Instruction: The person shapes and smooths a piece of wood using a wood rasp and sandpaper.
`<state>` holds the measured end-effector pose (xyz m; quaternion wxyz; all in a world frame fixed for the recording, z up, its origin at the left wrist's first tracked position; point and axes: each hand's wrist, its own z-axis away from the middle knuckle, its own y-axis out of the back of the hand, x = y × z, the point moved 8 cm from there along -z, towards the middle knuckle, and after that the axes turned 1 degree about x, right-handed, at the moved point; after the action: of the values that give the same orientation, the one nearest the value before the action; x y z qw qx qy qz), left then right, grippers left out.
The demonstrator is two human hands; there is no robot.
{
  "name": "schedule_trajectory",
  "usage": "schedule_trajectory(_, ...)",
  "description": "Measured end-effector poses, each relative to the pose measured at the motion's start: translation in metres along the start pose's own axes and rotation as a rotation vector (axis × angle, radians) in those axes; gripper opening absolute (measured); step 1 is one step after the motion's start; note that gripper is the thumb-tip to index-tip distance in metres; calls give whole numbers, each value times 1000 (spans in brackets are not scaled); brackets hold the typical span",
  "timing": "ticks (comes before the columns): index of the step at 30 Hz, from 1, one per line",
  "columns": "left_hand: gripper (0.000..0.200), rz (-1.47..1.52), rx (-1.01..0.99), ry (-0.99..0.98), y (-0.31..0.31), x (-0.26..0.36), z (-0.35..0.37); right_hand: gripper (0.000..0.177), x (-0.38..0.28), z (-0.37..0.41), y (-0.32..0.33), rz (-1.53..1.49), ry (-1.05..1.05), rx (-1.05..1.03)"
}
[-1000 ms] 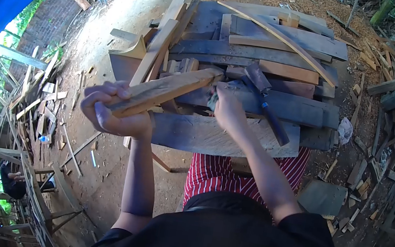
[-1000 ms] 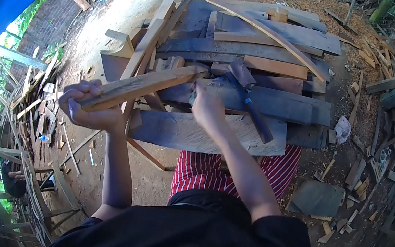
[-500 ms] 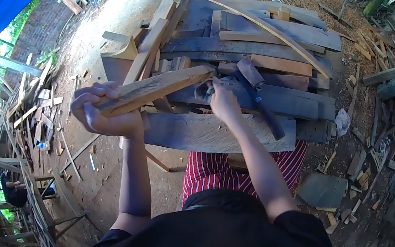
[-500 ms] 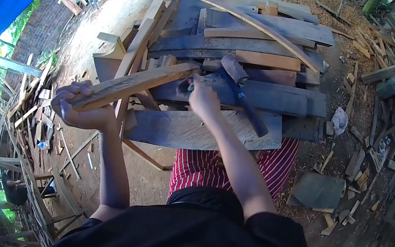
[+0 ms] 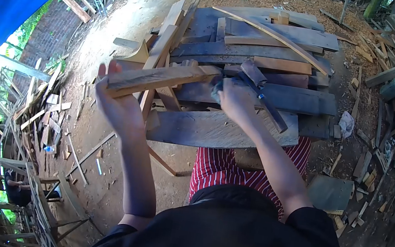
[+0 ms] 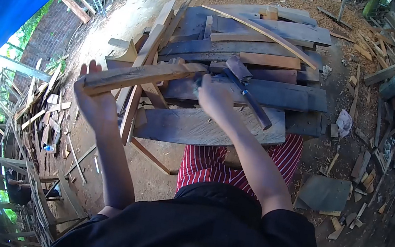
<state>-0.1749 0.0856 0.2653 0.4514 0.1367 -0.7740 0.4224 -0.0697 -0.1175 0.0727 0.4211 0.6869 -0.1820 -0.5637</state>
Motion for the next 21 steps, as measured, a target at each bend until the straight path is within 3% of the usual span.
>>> schedule_trajectory(1, 53, -108, -112, -117, -9, 5, -1, 37, -20, 13, 9, -51, 98, 29)
schedule_trajectory(2, 53, -108, -114, -114, -10, 5, 0, 32, -41, 29, 18, -106, 194, 61)
schedule_trajectory(4, 53, -196, -342, -184, -38, 16, 11, 34, -73, 65, 44, -44, 200, 76)
schedule_trajectory(6, 53, -242, -320, -239, -42, 12, 21, 36, -81, 70, 53, 15, 208, 88)
schedule_trajectory(8, 44, -64, -396, -403, -27, 4, 28, 41, -73, 66, 58, -44, 168, 109)
schedule_trajectory(9, 32, -87, -302, -436, -33, 5, 36, 41, -58, 52, 43, -46, 156, 101)
schedule_trajectory(12, 24, -39, -457, -458, -50, 8, 51, 41, -17, 16, 0, -9, 86, 111)
schedule_trajectory(14, 23, 13, -450, -456, -47, 8, 43, 42, -21, 18, -2, -69, 140, 119)
schedule_trajectory(16, 22, 52, -418, -419, -38, 5, 35, 39, -57, 48, 36, -136, 123, 32)
schedule_trajectory(18, 24, 79, -458, -347, -31, 5, 16, 33, -73, 60, 47, -30, 178, 32)
schedule_trajectory(21, 25, 90, -441, -327, -31, 6, 13, 25, -27, 2, 15, -2, 82, 86)
